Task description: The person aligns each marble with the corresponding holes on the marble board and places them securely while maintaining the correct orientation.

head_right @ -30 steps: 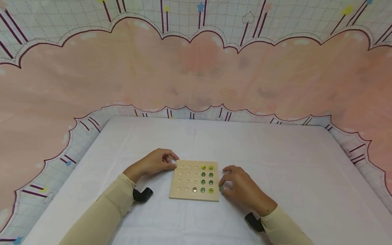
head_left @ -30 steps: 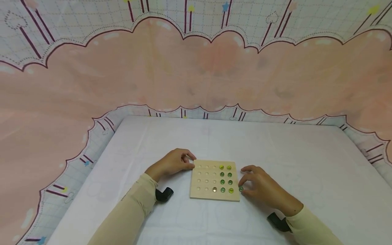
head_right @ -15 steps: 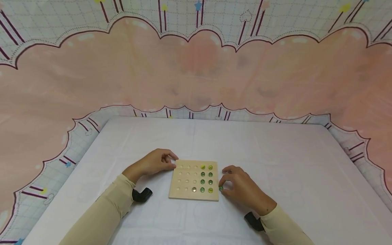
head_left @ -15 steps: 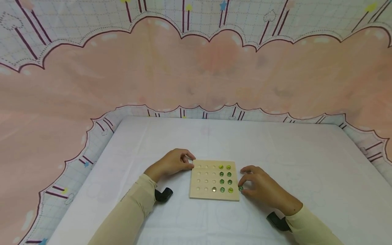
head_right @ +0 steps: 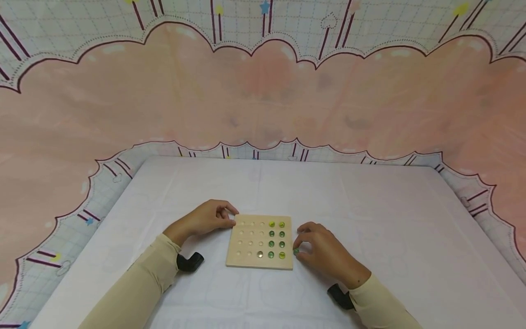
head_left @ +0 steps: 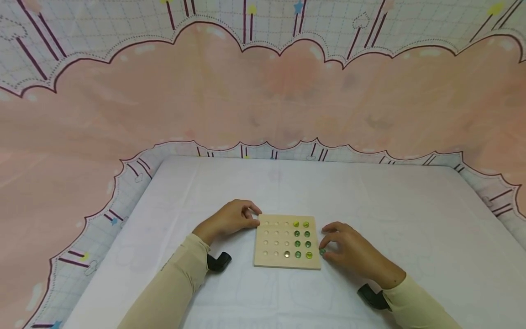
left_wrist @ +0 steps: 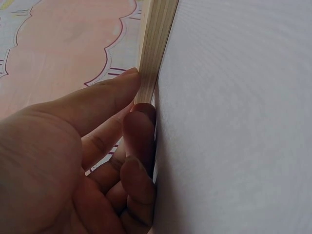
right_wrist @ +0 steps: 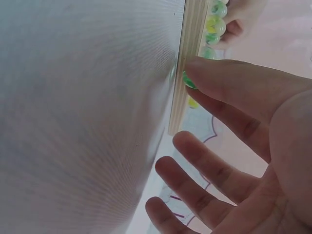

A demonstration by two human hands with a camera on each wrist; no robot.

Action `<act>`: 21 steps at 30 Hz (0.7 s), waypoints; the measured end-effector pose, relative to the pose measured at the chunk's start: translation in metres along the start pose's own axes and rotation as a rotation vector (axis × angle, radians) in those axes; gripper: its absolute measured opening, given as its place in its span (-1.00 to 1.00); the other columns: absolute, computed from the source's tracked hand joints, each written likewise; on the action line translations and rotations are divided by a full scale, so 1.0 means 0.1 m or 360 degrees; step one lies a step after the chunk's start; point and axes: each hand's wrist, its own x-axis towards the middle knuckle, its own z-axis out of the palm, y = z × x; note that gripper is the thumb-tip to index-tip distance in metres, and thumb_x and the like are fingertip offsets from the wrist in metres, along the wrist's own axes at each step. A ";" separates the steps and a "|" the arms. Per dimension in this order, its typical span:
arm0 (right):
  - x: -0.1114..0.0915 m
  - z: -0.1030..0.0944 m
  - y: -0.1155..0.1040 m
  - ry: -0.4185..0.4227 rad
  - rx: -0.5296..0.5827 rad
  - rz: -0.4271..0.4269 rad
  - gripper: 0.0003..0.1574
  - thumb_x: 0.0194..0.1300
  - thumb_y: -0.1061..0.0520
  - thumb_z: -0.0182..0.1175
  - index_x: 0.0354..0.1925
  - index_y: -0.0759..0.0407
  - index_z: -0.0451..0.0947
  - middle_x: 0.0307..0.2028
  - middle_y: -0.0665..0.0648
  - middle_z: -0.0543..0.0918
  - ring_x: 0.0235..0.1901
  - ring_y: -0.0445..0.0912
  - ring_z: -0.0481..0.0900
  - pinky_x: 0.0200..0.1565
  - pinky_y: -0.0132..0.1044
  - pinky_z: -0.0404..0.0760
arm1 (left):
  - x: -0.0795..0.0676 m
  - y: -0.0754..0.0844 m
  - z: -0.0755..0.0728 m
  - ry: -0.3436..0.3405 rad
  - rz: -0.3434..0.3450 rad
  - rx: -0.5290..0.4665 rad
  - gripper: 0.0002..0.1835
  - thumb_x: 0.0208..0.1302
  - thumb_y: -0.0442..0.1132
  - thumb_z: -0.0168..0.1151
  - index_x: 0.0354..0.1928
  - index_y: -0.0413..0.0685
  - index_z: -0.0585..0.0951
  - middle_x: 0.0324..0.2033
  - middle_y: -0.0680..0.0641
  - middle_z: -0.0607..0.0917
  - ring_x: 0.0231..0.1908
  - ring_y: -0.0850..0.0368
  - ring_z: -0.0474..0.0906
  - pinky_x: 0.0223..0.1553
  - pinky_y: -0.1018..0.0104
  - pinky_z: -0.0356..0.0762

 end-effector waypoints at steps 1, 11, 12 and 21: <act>0.00 0.00 0.00 0.0002 -0.0002 -0.0005 -0.74 -0.04 0.13 0.41 -0.43 -0.27 0.60 0.05 0.07 0.49 0.13 0.08 0.40 0.12 0.06 0.39 | 0.00 0.00 0.00 0.0001 -0.0001 0.0002 -0.74 0.03 -0.11 0.38 -0.19 0.18 0.61 -0.51 0.04 0.58 -0.48 0.19 0.44 -0.38 0.34 0.39; 0.02 -0.08 -0.08 0.0036 -0.0032 -0.0037 -0.75 -0.03 0.15 0.39 -0.41 -0.22 0.60 0.04 0.04 0.49 0.12 0.04 0.39 0.12 0.02 0.40 | 0.00 0.00 0.00 0.0011 -0.0001 -0.0017 -0.75 0.02 -0.12 0.39 -0.21 0.18 0.61 -0.50 0.04 0.57 -0.48 0.18 0.43 -0.40 0.34 0.39; 0.02 -0.09 -0.09 0.0038 -0.0027 -0.0041 -0.75 -0.03 0.15 0.39 -0.41 -0.22 0.60 0.04 0.04 0.49 0.12 0.04 0.39 0.12 0.01 0.40 | 0.00 0.00 0.00 0.0011 -0.0001 -0.0015 -0.75 0.02 -0.12 0.39 -0.21 0.18 0.61 -0.50 0.03 0.57 -0.48 0.18 0.43 -0.39 0.34 0.39; 0.08 -0.11 -0.18 0.0095 -0.0007 -0.0124 -0.82 0.00 0.06 0.39 -0.38 -0.22 0.61 0.04 0.01 0.48 0.12 -0.01 0.38 0.13 -0.03 0.40 | -0.01 0.00 0.00 0.0004 -0.0003 -0.0033 -0.75 0.02 -0.12 0.39 -0.21 0.16 0.61 -0.50 0.03 0.57 -0.48 0.18 0.43 -0.40 0.34 0.38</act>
